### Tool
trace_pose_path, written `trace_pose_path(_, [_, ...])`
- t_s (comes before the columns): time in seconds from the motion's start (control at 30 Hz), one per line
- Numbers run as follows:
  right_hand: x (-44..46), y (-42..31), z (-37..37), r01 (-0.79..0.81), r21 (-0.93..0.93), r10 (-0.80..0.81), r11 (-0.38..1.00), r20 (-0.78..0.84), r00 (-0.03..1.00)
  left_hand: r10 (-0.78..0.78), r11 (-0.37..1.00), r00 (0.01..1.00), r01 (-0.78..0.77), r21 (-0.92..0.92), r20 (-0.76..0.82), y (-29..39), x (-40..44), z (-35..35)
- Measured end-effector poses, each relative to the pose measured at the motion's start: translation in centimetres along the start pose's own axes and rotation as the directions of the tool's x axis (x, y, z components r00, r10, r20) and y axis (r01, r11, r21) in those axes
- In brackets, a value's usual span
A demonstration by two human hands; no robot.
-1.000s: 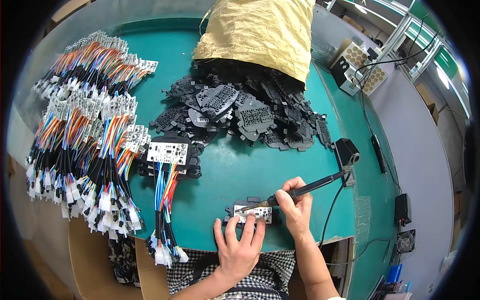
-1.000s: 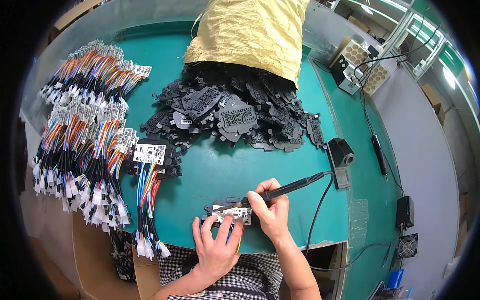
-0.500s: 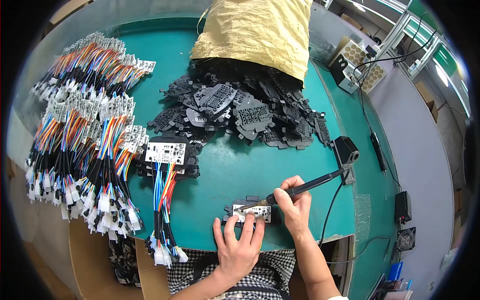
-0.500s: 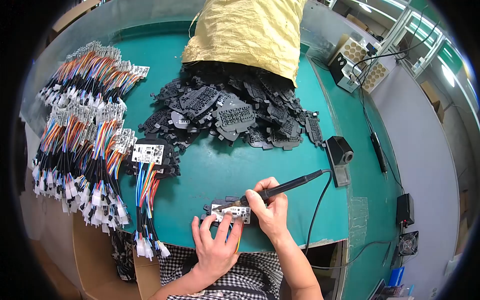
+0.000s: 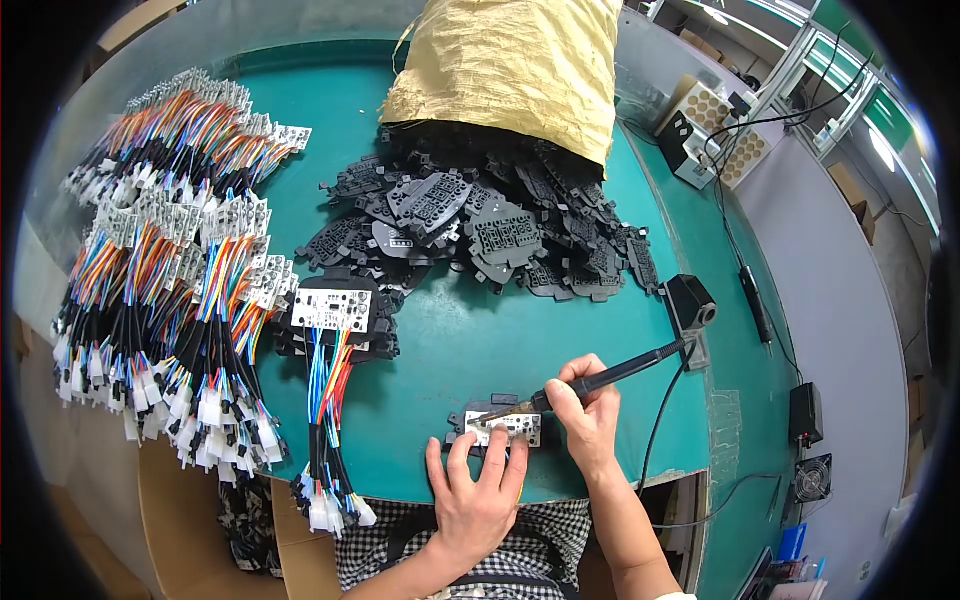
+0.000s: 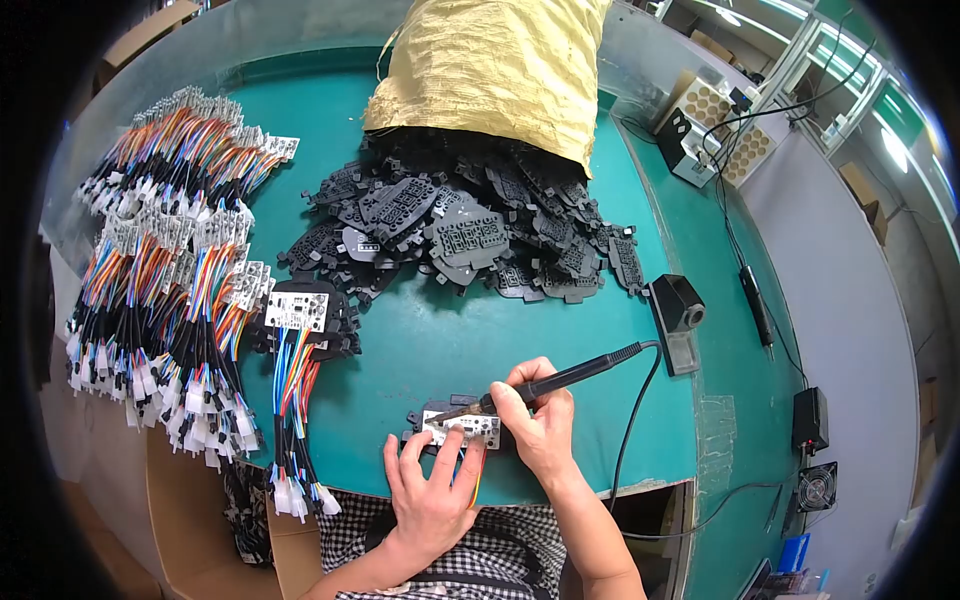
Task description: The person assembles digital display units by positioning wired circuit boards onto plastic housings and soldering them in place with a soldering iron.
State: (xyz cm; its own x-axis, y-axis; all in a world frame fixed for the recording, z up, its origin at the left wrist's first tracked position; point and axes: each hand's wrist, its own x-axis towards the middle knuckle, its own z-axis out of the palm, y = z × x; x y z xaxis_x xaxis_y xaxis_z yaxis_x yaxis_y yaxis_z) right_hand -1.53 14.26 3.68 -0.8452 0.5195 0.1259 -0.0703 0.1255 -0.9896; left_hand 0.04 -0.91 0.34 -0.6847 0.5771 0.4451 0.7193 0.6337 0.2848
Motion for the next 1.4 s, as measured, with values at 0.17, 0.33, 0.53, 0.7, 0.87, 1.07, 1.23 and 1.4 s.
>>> trace_pose_path(0.17, [0.0,-0.1,0.0,0.001,-0.012,-0.001,1.000,0.002,1.000,0.003,1.000,1.000,-0.003,0.009,-0.008,0.0,-0.1,0.1])
trace_pose_path(0.33, [0.0,0.0,0.0,-0.002,-0.001,0.002,1.000,0.004,1.000,-0.001,1.000,1.000,0.001,0.007,-0.005,0.0,0.0,0.0])
trace_pose_path(0.53, [0.0,0.1,-0.1,0.021,-0.016,-0.021,1.000,0.009,1.000,-0.006,1.000,1.000,0.006,-0.006,-0.006,0.1,0.0,0.1])
trace_pose_path(0.7, [-0.1,0.3,-0.1,0.001,0.066,-0.001,0.998,-0.002,1.000,0.004,1.000,1.000,-0.004,0.014,-0.013,0.0,0.0,0.1])
trace_pose_path(0.87, [-0.2,-0.2,-1.6,0.055,0.276,-0.021,0.960,-0.127,0.992,0.046,0.996,0.999,-0.045,0.079,-0.011,-0.1,0.0,0.1])
trace_pose_path(1.07, [-0.5,-0.1,-2.4,0.128,0.247,-0.074,0.961,-0.217,0.973,0.106,0.991,0.972,-0.085,-0.107,0.209,-0.5,1.4,-3.0])
trace_pose_path(1.23, [-0.7,0.6,-2.5,0.124,0.206,-0.082,0.971,-0.199,0.976,0.135,0.960,0.982,-0.098,-0.264,0.129,-2.4,2.2,-3.2])
trace_pose_path(1.4, [-0.9,0.4,-2.1,0.125,0.139,-0.103,0.982,-0.152,0.983,-0.098,0.916,0.994,0.070,-0.394,-0.053,-3.4,2.3,-1.5])
